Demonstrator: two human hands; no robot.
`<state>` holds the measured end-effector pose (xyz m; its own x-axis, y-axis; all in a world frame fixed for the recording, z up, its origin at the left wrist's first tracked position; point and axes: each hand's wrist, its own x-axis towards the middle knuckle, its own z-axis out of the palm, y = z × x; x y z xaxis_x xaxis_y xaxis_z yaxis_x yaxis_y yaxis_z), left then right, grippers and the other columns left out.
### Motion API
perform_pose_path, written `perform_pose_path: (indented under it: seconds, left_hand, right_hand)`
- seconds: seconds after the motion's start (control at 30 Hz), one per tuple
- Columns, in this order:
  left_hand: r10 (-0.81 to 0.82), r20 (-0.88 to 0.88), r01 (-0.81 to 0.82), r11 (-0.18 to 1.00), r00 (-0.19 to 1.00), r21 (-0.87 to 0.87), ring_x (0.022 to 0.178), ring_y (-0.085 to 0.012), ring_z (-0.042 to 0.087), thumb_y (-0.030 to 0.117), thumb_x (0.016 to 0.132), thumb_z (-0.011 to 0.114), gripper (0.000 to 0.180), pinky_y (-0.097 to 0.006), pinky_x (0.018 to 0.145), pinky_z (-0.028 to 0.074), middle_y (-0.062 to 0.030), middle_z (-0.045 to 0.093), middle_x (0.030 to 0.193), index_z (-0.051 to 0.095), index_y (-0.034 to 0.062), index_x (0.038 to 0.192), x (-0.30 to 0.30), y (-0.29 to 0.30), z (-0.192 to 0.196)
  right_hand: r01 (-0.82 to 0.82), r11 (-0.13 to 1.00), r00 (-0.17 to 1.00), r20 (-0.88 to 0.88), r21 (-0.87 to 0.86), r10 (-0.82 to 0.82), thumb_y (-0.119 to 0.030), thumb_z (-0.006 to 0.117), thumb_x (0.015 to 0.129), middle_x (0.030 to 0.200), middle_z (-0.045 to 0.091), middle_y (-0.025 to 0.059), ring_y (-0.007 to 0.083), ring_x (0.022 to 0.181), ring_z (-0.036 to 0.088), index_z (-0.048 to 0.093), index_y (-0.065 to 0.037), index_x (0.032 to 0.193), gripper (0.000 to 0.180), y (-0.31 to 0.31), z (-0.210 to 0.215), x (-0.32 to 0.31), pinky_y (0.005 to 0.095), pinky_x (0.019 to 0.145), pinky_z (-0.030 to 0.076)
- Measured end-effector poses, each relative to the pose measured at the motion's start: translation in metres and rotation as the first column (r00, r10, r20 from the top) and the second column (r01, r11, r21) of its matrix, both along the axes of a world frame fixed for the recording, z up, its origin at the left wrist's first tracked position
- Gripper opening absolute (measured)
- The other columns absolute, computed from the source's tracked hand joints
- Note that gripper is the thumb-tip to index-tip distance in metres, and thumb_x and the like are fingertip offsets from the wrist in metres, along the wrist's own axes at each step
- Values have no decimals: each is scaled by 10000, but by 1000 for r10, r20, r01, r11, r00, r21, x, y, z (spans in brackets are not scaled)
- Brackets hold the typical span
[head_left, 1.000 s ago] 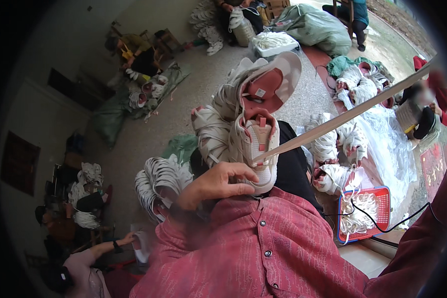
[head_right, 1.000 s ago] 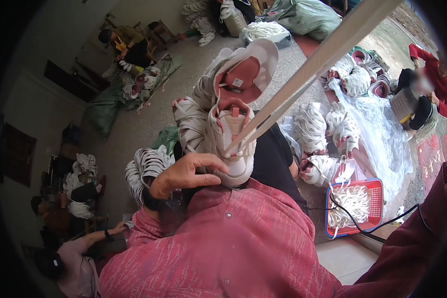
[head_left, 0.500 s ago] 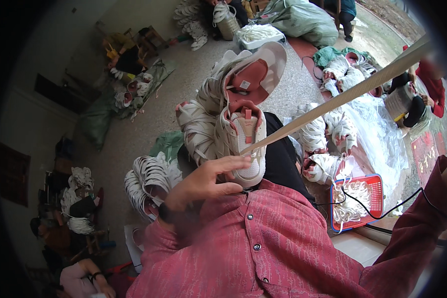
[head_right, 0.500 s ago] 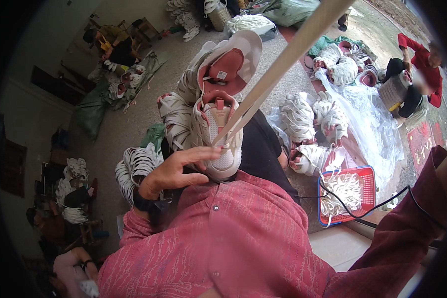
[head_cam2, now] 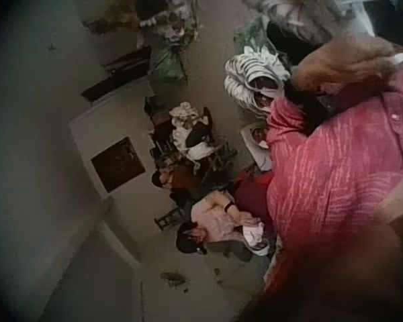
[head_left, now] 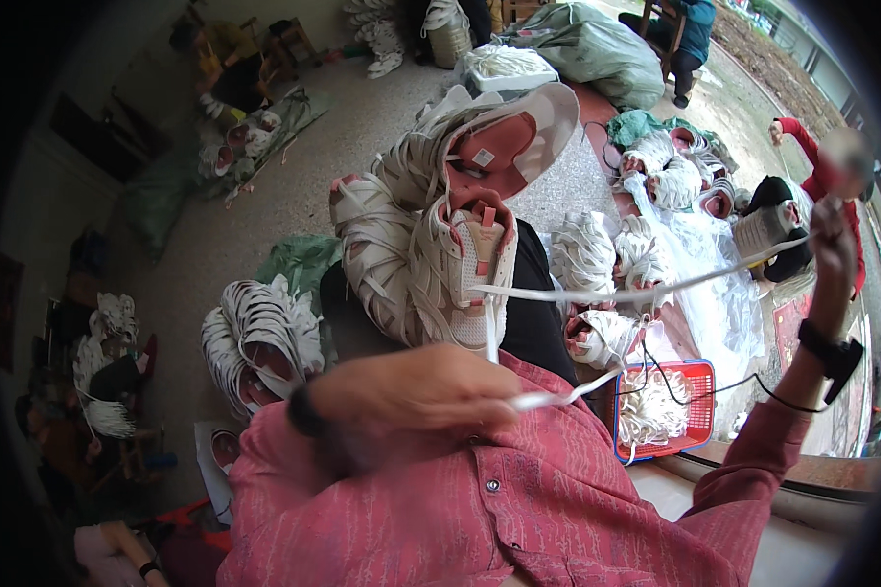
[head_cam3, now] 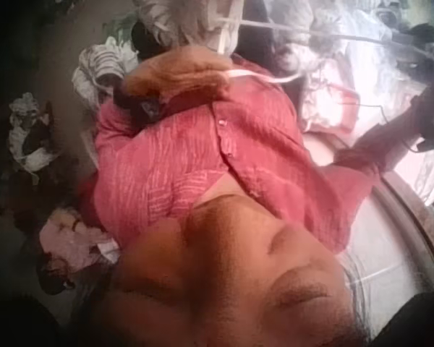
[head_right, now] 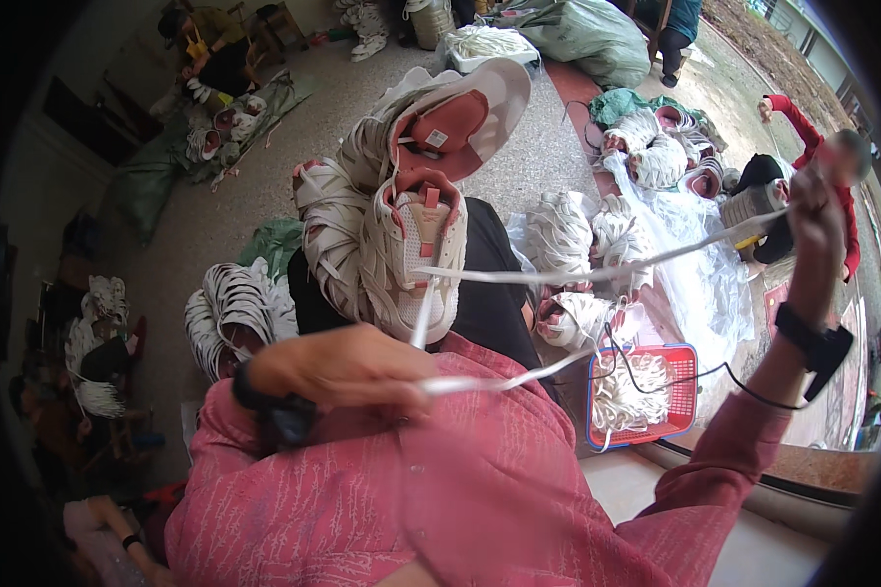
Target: Lacing a pair of white and pink sneakers during a manufacturing process.
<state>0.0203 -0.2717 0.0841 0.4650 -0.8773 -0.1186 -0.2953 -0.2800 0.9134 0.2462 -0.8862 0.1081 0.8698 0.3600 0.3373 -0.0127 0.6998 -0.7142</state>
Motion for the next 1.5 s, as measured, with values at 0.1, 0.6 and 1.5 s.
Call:
perform_pose_path:
  seconds: [0.1, 0.6, 1.5]
  left_hand:
    - [397, -358, -519, 770, 845, -371, 668, -197, 674, 265, 1055, 483, 269, -292, 594, 552, -153, 681, 987, 580, 37, 950, -21, 56, 20]
    - [507, 771, -876, -62, 386, 479, 777, -254, 689, 125, 945, 611, 153, -333, 668, 523, -127, 714, 997, 712, 38, 1020, -20, 180, -95]
    - [186, 789, -471, 870, 586, 145, 991, -235, 548, 231, 685, 769, 83, -412, 917, 351, -18, 568, 886, 758, 189, 756, 95, 18, -78]
  right_hand:
    - [420, 851, 845, -477, 315, -240, 22, 414, 1009, 684, 272, 1, 106, 547, 260, 469, -34, 932, 110, -28, -126, 24, 258, 504, 260]
    - [207, 769, 963, -12, -605, -269, -185, 620, 993, 877, 735, 33, 38, 587, 531, 693, -59, 1087, 174, 384, -205, -91, 186, 520, 410]
    - [-498, 742, 836, -477, -449, 273, -198, 627, 957, 701, 603, -14, 81, 575, 548, 671, -50, 860, 183, 414, -178, -134, 215, 544, 415]
